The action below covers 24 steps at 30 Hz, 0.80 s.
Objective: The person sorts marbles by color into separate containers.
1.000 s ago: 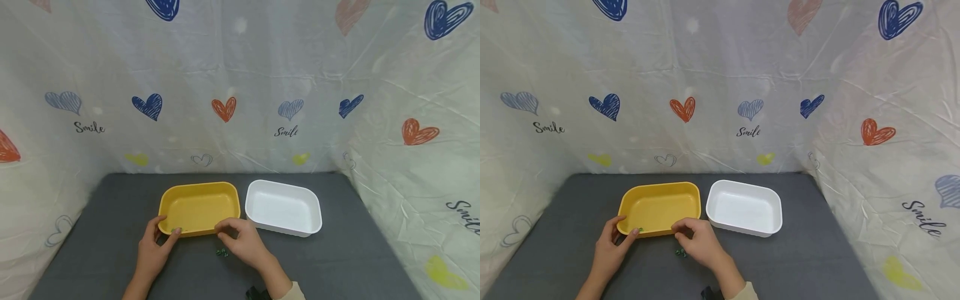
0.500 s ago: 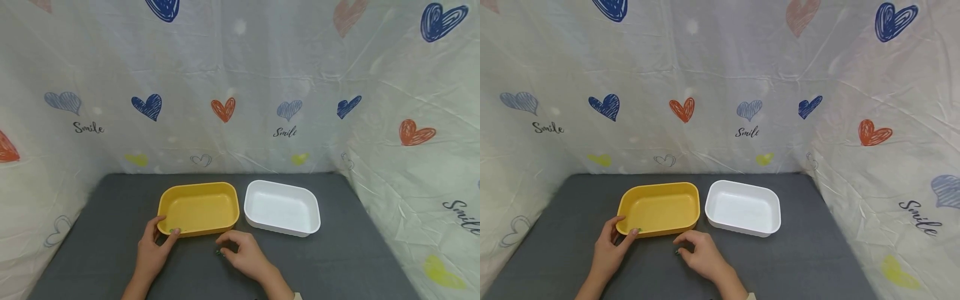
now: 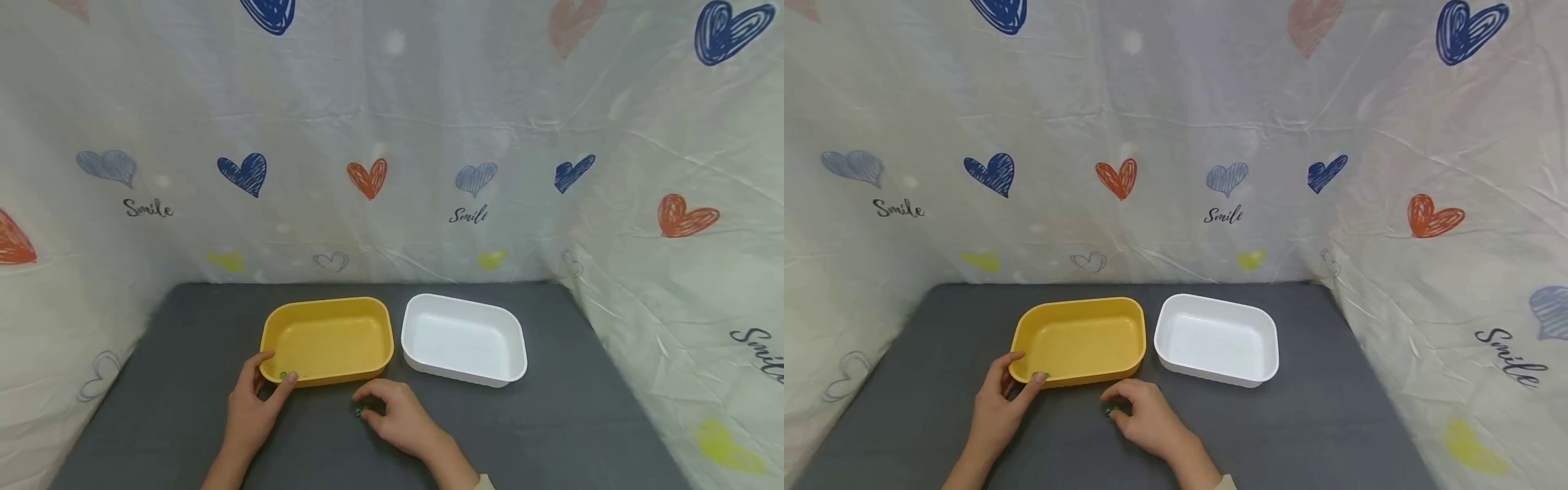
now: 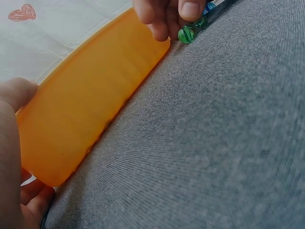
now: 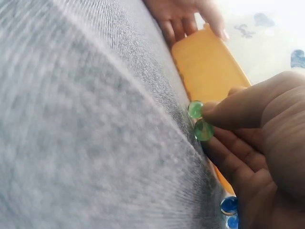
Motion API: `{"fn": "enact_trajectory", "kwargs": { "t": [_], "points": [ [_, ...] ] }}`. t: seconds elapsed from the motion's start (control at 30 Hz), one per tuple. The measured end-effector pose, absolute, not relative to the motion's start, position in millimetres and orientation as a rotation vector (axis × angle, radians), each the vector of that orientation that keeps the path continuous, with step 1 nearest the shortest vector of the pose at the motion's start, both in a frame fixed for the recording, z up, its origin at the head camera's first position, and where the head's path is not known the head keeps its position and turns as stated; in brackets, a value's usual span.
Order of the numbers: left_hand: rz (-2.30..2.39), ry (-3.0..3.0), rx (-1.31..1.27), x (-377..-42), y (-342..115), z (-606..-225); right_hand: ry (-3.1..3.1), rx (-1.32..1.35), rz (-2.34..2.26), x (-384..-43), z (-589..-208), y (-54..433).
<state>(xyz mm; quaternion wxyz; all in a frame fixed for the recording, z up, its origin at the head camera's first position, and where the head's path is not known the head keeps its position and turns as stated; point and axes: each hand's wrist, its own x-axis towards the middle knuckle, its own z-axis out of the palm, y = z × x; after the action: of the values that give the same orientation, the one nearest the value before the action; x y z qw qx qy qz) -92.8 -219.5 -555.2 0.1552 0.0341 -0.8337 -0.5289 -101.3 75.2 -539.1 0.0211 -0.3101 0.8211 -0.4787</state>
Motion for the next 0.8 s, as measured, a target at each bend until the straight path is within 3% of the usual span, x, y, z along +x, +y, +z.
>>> {"fn": "enact_trajectory", "kwargs": {
  "t": [0.8],
  "points": [
    [-1.513,-2.422,0.138,-92.3,-219.1,-552.4,2.640,-1.031,-1.337,-102.0,-541.3,73.2]
  ]
}}
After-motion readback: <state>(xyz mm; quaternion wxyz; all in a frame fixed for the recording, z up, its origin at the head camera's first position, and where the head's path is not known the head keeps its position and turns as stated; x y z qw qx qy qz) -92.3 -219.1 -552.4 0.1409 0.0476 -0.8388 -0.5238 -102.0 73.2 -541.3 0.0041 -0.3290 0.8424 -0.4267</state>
